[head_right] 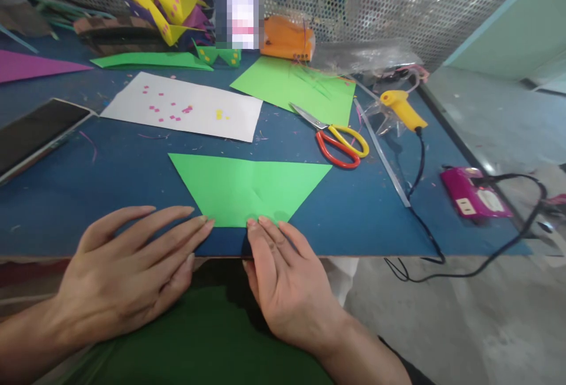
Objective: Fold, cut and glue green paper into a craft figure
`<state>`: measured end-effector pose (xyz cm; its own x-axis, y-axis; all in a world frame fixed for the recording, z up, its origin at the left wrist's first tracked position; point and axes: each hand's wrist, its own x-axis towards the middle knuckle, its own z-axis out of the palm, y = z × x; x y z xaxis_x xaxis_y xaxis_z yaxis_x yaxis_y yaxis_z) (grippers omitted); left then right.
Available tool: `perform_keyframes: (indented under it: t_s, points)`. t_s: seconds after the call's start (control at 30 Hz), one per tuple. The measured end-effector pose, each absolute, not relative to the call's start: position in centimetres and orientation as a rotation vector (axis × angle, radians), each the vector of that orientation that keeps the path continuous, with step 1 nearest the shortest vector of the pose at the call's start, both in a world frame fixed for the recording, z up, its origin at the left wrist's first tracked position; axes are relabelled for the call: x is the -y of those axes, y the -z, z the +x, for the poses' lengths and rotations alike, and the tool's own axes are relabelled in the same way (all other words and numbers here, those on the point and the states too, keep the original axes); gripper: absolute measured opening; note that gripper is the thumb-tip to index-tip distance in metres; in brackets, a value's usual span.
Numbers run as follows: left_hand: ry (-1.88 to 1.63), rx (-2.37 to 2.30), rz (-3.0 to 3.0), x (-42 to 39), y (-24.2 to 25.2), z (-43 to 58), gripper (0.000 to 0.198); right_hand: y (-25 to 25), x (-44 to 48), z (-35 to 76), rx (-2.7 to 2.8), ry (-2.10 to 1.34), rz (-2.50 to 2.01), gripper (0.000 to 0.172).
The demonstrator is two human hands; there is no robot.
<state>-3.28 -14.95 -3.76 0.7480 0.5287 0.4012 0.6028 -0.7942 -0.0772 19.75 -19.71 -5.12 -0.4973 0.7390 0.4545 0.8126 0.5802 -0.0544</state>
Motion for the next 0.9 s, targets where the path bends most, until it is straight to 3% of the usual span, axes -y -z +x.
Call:
perform_keyframes:
  t_s: [0.23, 0.9]
  points:
    - [0.742, 0.888, -2.682, 15.4, 5.1, -3.4, 0.038, 5.2, 19.9, 19.1, 2.43, 0.331, -1.275, 0.033]
    - [0.717, 0.944, -2.747, 15.4, 5.3, -2.8, 0.036, 4.9, 21.4, 21.0, 2.346, 0.403, -1.491, 0.034]
